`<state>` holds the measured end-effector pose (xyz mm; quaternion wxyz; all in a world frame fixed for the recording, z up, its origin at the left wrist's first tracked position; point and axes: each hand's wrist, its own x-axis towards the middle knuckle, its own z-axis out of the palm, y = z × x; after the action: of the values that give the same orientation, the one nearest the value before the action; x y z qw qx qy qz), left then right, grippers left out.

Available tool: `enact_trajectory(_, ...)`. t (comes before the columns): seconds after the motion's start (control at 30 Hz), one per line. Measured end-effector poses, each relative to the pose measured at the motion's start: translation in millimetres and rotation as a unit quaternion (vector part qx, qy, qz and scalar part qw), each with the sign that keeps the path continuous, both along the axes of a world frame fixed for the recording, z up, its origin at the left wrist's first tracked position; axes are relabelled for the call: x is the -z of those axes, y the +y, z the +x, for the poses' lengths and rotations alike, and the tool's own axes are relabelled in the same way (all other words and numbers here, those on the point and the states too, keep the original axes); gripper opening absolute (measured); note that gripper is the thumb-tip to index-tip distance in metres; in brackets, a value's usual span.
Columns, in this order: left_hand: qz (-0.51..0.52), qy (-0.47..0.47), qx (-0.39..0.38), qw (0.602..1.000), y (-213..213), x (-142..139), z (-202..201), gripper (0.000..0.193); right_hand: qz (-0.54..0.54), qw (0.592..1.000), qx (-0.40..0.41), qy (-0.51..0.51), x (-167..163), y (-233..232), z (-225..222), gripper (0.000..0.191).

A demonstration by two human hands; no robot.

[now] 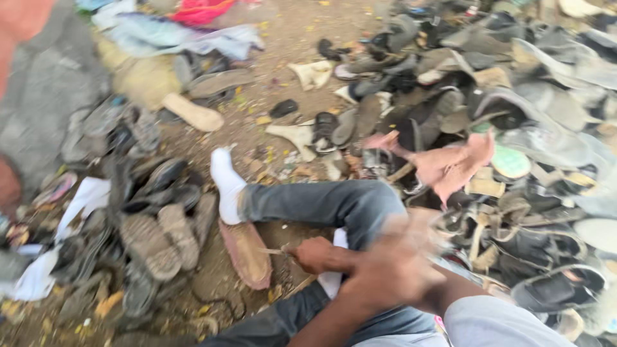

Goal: The person sits on the ground and uses a knife to scrape and clean the soles of several worn shoes. They handle each shoe individually, turning them over to work on different areas of the sole before setting them aside.

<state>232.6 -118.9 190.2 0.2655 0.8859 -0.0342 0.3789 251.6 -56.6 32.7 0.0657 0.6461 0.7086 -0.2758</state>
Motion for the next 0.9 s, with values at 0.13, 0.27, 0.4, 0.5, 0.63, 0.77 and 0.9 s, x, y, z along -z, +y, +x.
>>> enact_trajectory(0.13, -0.192, 0.047, -0.414, 0.888, 69, 67, -70, 0.063, 0.017, 1.0, -0.001, 0.01, -17, 3, 4, 0.057)
enact_trajectory(0.27, -0.306, 0.239, -0.698, 0.601, 130, 166, -154, 0.073, 0.026, 0.996, 0.032, 0.082, -20, 13, 2, 0.053)
enact_trajectory(0.4, -0.495, 0.131, -0.605, 0.61, 141, 239, -188, 0.055, 0.063, 0.993, 0.024, 0.097, 8, 21, 4, 0.046)
enact_trajectory(0.5, -0.539, 0.053, -0.562, 0.625, 144, 250, -195, 0.05, 0.089, 0.995, -0.011, 0.039, 39, 25, 11, 0.026)
enact_trajectory(0.63, -0.546, -0.046, -0.54, 0.638, 125, 243, -210, 0.033, 0.077, 0.994, 0.068, 0.034, 60, 32, 23, 0.023)
enact_trajectory(0.77, -0.657, -0.132, -0.504, 0.545, 58, 211, -243, 0.03, 0.068, 0.986, 0.137, 0.067, 42, 37, 30, 0.045)
enact_trajectory(0.9, -0.64, -0.23, -0.558, 0.476, -13, 127, -310, 0.024, 0.206, 0.969, 0.051, 0.129, 4, 36, 27, 0.057)
